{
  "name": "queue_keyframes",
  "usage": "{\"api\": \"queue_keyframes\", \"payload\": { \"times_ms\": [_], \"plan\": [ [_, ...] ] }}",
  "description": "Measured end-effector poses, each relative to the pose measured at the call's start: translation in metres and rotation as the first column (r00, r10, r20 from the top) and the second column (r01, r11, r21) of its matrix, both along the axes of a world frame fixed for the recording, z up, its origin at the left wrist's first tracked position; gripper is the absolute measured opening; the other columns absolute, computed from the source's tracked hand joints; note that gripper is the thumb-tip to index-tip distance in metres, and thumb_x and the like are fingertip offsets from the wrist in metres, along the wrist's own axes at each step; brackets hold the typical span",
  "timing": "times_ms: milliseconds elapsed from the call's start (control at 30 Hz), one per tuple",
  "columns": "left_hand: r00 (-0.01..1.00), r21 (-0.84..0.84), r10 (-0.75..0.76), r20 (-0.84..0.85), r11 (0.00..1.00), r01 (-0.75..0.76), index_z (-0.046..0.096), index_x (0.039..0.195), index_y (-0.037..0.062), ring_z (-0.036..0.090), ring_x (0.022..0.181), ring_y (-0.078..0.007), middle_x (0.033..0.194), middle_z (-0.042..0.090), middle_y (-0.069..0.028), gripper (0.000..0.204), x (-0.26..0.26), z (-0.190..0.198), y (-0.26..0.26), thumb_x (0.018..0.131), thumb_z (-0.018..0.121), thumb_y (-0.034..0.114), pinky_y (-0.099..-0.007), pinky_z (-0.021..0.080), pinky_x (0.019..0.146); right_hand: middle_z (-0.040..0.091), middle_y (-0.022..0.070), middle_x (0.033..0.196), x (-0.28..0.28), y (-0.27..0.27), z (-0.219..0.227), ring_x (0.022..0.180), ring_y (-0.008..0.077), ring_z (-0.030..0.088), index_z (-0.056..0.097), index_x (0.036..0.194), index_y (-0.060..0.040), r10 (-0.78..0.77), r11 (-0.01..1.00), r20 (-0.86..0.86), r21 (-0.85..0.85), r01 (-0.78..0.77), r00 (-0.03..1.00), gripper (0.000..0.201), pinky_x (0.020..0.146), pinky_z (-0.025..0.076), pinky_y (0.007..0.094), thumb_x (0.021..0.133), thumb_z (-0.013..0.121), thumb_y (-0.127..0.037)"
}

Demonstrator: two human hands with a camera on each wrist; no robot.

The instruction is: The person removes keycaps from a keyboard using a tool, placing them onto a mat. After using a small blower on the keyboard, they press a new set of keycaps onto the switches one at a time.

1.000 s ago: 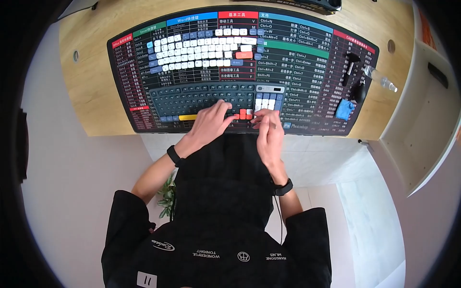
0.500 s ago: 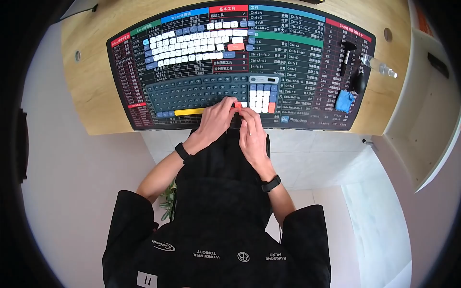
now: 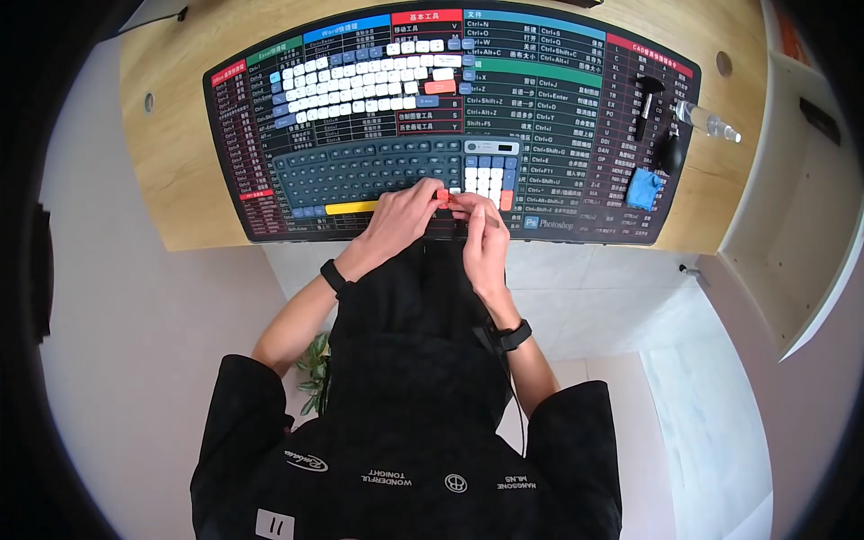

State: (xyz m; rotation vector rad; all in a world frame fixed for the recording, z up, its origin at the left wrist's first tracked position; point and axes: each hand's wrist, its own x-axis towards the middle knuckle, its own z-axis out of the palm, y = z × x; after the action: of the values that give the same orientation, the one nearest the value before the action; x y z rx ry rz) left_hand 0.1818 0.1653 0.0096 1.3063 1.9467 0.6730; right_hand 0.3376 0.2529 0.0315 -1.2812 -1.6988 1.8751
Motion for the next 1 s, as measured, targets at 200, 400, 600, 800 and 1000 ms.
{"api": "queue_keyframes", "payload": {
  "times_ms": [200,400,600,800,1000],
  "plan": [
    [0.998,0.038,-0.014,0.069,0.999,0.011,0.054,0.106,0.004,0.071,0.078,-0.0378,0.092,0.07,-0.0136,0.016,-0.005,-0.002,0.001,0.099,0.065,0.013,-0.0457,0.055,0.06,0.07,0.0178,0.112,0.002,0.008,-0.004,0.102,0.0239,0.072,0.065,0.114,0.0103,-0.128,0.965,-0.059,-0.238,0.11,0.99,0.048,0.091,0.059,0.0343,0.116,0.031,-0.023],
    [0.994,0.049,-0.057,0.091,0.997,0.053,0.054,0.104,0.0032,0.069,0.081,-0.038,0.096,0.067,-0.0138,0.016,-0.015,0.013,0.006,0.1,0.065,0.014,-0.0457,0.054,0.062,0.071,0.0158,0.101,-0.004,0.021,0.007,0.09,0.0225,0.073,0.064,0.104,0.0075,-0.18,0.944,-0.033,-0.286,0.164,0.983,0.046,0.078,0.058,0.0326,0.116,0.033,-0.024],
    [0.887,-0.013,0.2,0.416,0.977,-0.214,0.053,0.106,0.0013,0.067,0.074,-0.0234,0.091,0.065,-0.0105,0.012,-0.037,0.034,0.033,0.1,0.063,0.005,-0.0334,0.054,0.067,0.057,0.0121,0.061,-0.039,0.067,0.037,0.05,0.0225,0.054,0.059,0.092,0.0014,0.244,0.963,0.207,0.066,-0.263,0.947,0.025,0.051,0.041,0.0364,0.108,0.055,-0.018],
    [0.732,-0.135,0.278,0.622,0.959,-0.25,0.056,0.107,0.0006,0.063,0.075,-0.0093,0.091,0.064,-0.0048,0.007,-0.06,0.038,0.06,0.102,0.059,0.005,-0.0266,0.053,0.066,0.057,0.016,0.062,-0.079,0.097,0.044,0.051,0.0301,0.052,0.065,0.098,0.0006,0.397,0.881,0.317,0.131,-0.454,0.861,0.02,0.052,0.04,0.0388,0.101,0.066,-0.019],
    [0.748,-0.099,0.228,0.624,0.972,-0.213,0.059,0.118,-0.0013,0.062,0.075,-0.0094,0.096,0.066,-0.0054,0.015,-0.072,0.029,0.067,0.103,0.057,0.003,-0.0272,0.053,0.068,0.057,0.0136,0.06,-0.091,0.109,0.033,0.051,0.0224,0.049,0.068,0.094,0.0012,0.402,0.897,0.332,0.045,-0.44,0.853,0.024,0.052,0.04,0.0372,0.101,0.068,-0.021]
  ]
}}
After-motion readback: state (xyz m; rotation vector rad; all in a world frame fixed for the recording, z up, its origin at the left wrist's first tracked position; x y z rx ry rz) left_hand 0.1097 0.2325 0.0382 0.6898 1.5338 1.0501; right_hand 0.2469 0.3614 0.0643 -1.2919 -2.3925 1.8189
